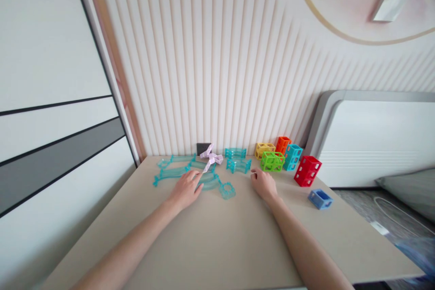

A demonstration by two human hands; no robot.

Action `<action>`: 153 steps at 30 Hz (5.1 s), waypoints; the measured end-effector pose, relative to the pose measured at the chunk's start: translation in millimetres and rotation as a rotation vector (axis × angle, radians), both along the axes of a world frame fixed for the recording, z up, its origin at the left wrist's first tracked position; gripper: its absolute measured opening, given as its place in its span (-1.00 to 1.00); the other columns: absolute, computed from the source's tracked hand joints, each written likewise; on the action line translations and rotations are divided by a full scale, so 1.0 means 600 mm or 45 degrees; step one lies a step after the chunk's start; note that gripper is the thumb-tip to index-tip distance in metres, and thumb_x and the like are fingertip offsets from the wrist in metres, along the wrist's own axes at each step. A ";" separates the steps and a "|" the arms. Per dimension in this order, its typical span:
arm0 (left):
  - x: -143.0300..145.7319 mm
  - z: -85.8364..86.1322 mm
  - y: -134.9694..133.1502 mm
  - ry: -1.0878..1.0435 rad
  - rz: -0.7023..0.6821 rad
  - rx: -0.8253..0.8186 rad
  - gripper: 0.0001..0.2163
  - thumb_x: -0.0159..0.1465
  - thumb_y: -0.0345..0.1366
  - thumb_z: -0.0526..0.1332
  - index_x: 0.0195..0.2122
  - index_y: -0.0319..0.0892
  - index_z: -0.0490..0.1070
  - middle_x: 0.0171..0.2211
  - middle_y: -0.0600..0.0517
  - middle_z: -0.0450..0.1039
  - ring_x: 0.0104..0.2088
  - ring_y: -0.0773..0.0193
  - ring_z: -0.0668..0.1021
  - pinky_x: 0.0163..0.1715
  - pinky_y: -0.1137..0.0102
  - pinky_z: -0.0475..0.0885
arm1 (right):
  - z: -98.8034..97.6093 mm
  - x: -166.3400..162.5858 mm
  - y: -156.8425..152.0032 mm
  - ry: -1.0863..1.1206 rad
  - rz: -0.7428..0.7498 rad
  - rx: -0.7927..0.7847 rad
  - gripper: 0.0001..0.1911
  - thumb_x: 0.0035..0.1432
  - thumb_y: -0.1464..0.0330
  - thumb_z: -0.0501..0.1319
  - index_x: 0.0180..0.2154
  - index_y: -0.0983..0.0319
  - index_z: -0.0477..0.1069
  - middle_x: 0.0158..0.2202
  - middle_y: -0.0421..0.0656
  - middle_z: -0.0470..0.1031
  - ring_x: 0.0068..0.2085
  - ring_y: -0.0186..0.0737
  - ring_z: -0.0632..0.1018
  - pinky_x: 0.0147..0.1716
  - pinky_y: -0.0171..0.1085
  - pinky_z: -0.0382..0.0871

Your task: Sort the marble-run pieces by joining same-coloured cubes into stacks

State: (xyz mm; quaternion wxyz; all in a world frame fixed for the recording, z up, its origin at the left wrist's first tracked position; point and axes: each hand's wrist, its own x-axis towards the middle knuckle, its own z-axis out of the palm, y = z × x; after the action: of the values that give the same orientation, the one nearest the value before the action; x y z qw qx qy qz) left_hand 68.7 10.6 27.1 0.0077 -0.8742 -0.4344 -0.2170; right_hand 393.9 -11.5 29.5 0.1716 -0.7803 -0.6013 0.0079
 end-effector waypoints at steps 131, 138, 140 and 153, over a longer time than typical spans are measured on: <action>-0.123 -0.036 0.029 -0.058 0.209 -0.083 -0.67 0.42 -0.33 -0.04 0.03 -0.10 0.48 0.03 -0.03 0.52 0.06 0.14 0.49 0.16 0.22 0.29 | -0.022 -0.240 -0.059 -0.055 1.178 0.139 -0.57 0.36 0.17 0.10 0.17 0.13 0.41 0.28 -0.03 0.33 0.28 0.04 0.33 0.23 0.02 0.24; -0.121 -0.031 0.023 -0.070 0.190 -0.090 -0.68 0.42 -0.33 -0.03 0.01 -0.10 0.49 0.00 -0.03 0.53 0.05 0.14 0.50 0.15 0.23 0.29 | -0.017 -0.233 -0.063 -0.060 1.194 0.152 -0.59 0.35 0.17 0.11 0.16 0.12 0.42 0.27 -0.04 0.35 0.25 0.03 0.36 0.22 0.01 0.25; -0.121 -0.032 0.023 -0.070 0.190 -0.093 -0.68 0.41 -0.33 -0.02 0.01 -0.09 0.50 0.00 -0.03 0.54 0.05 0.14 0.50 0.15 0.21 0.29 | -0.017 -0.232 -0.063 -0.056 1.200 0.152 -0.59 0.35 0.17 0.11 0.16 0.11 0.42 0.26 -0.05 0.35 0.25 0.02 0.36 0.23 0.01 0.25; -0.123 -0.035 0.023 -0.058 0.203 -0.108 -0.67 0.40 -0.37 -0.02 0.04 -0.08 0.48 0.01 -0.05 0.52 0.05 0.11 0.50 0.15 0.19 0.29 | -0.007 -0.222 -0.072 -0.037 1.272 0.096 -0.61 0.36 0.17 0.10 0.15 0.09 0.41 0.28 -0.09 0.32 0.27 -0.01 0.33 0.25 -0.03 0.20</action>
State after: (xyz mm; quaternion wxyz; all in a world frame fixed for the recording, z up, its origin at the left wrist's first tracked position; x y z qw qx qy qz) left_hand -5.0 24.3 6.3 -0.0217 -0.8311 -0.5116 -0.2168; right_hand 260.7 -54.7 25.6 0.1665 -0.3904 -0.9037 0.0564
